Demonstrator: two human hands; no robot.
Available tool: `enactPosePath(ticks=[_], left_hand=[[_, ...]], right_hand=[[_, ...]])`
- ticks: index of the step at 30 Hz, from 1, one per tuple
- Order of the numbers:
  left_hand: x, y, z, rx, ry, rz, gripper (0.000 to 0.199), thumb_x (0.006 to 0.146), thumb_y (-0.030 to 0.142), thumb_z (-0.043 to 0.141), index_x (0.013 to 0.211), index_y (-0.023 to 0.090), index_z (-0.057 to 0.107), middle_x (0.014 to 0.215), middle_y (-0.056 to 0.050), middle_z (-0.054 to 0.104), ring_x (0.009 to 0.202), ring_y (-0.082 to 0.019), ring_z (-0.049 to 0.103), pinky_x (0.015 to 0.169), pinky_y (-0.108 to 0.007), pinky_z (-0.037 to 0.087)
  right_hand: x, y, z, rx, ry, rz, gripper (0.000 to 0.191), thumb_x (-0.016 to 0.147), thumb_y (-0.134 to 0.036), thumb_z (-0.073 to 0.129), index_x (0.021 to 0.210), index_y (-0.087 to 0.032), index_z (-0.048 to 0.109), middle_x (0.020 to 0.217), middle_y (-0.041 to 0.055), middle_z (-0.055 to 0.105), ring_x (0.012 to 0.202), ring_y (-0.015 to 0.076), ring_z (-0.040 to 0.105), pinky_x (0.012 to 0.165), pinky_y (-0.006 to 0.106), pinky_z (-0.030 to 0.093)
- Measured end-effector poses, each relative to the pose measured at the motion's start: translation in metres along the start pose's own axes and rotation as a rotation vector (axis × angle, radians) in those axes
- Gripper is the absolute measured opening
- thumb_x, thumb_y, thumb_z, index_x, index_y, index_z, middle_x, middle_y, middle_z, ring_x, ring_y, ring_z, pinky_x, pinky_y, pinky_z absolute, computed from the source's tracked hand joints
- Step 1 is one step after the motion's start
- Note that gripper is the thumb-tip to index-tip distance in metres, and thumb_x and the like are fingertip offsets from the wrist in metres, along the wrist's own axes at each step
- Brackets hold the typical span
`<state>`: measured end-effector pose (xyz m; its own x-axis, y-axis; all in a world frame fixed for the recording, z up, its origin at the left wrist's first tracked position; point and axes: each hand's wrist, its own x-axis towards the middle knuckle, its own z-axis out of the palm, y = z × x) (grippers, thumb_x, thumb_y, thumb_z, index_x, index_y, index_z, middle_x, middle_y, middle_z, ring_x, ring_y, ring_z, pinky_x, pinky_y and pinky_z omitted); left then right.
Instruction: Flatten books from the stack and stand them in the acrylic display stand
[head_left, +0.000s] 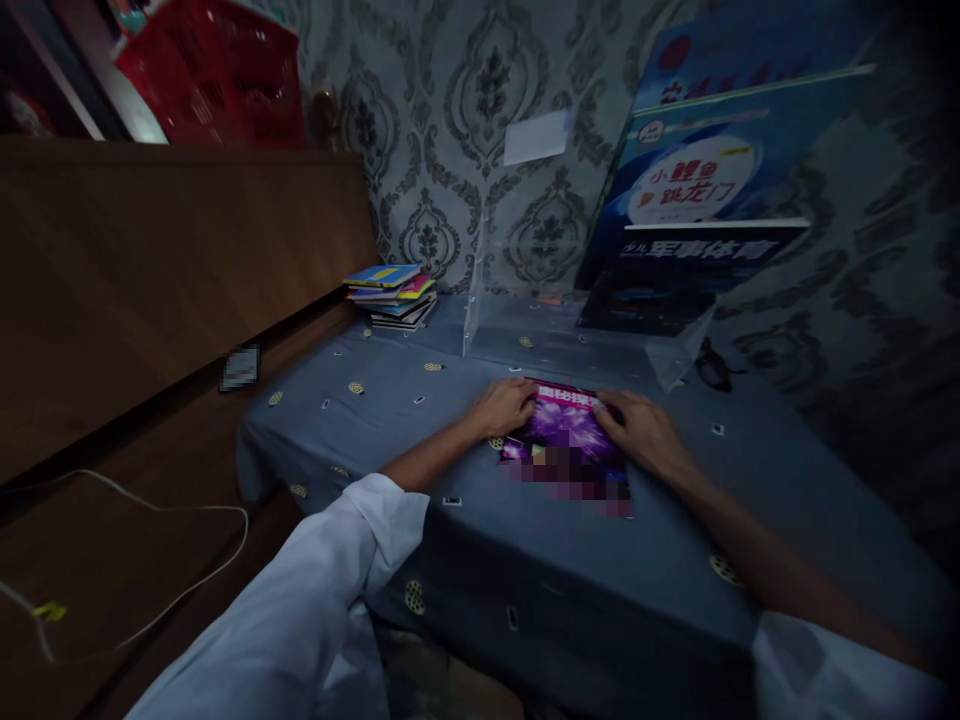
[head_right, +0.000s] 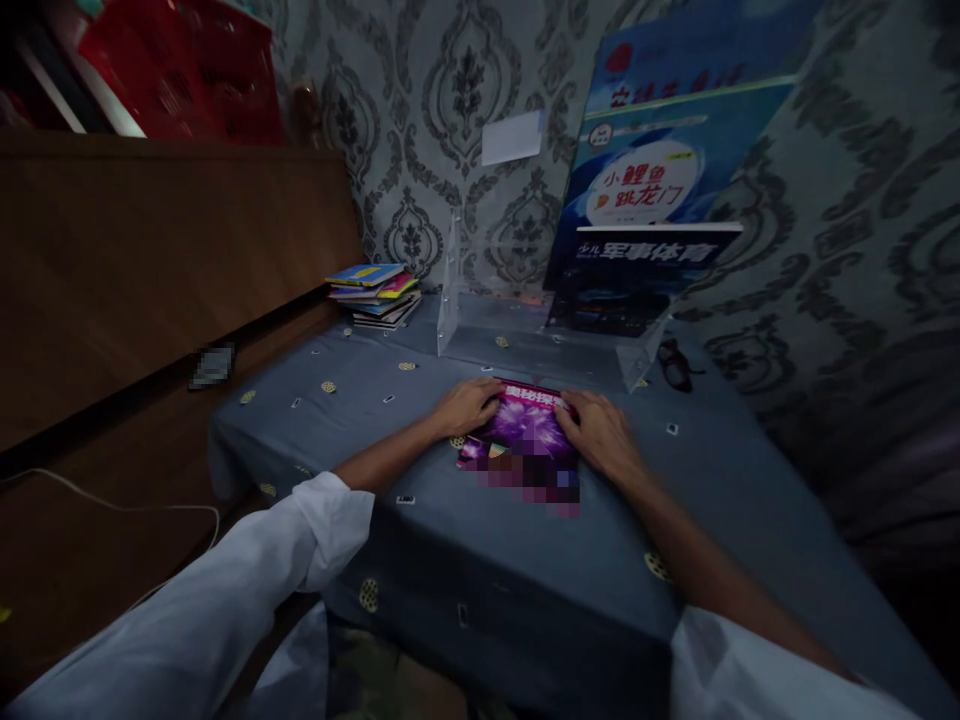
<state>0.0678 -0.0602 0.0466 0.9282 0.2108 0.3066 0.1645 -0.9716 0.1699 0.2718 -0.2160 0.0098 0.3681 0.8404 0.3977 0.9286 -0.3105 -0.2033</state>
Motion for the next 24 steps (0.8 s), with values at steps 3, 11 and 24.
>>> enactPosePath(ticks=[3, 11, 24], left_hand=[[0.001, -0.001, 0.002, -0.003, -0.001, -0.001, 0.033, 0.097, 0.020, 0.042, 0.121, 0.015, 0.064, 0.129, -0.011, 0.065, 0.123, -0.024, 0.058, 0.111, -0.036, 0.043], [-0.002, 0.002, 0.001, -0.012, 0.011, -0.011, 0.034, 0.097, 0.018, 0.041, 0.123, 0.013, 0.062, 0.135, -0.014, 0.062, 0.127, -0.024, 0.057, 0.113, -0.037, 0.041], [-0.004, 0.003, 0.000, 0.037, -0.019, -0.009, 0.042, 0.098, 0.018, 0.039, 0.137, 0.015, 0.055, 0.148, -0.013, 0.054, 0.138, -0.024, 0.049, 0.116, -0.043, 0.039]], right_hand=[[0.000, -0.002, -0.003, 0.010, -0.006, 0.009, 0.045, 0.095, -0.039, 0.043, 0.120, -0.013, 0.070, 0.122, 0.0177, 0.070, 0.113, 0.0346, 0.064, 0.098, 0.046, 0.050], [-0.006, -0.015, -0.016, 0.099, -0.008, 0.035, 0.040, 0.096, -0.033, 0.045, 0.120, -0.012, 0.070, 0.124, 0.0181, 0.070, 0.116, 0.0329, 0.062, 0.105, 0.046, 0.046], [-0.009, -0.009, -0.013, 0.205, 0.088, 0.179, 0.034, 0.093, -0.024, 0.050, 0.119, -0.017, 0.071, 0.120, 0.0109, 0.073, 0.114, 0.0296, 0.063, 0.103, 0.048, 0.048]])
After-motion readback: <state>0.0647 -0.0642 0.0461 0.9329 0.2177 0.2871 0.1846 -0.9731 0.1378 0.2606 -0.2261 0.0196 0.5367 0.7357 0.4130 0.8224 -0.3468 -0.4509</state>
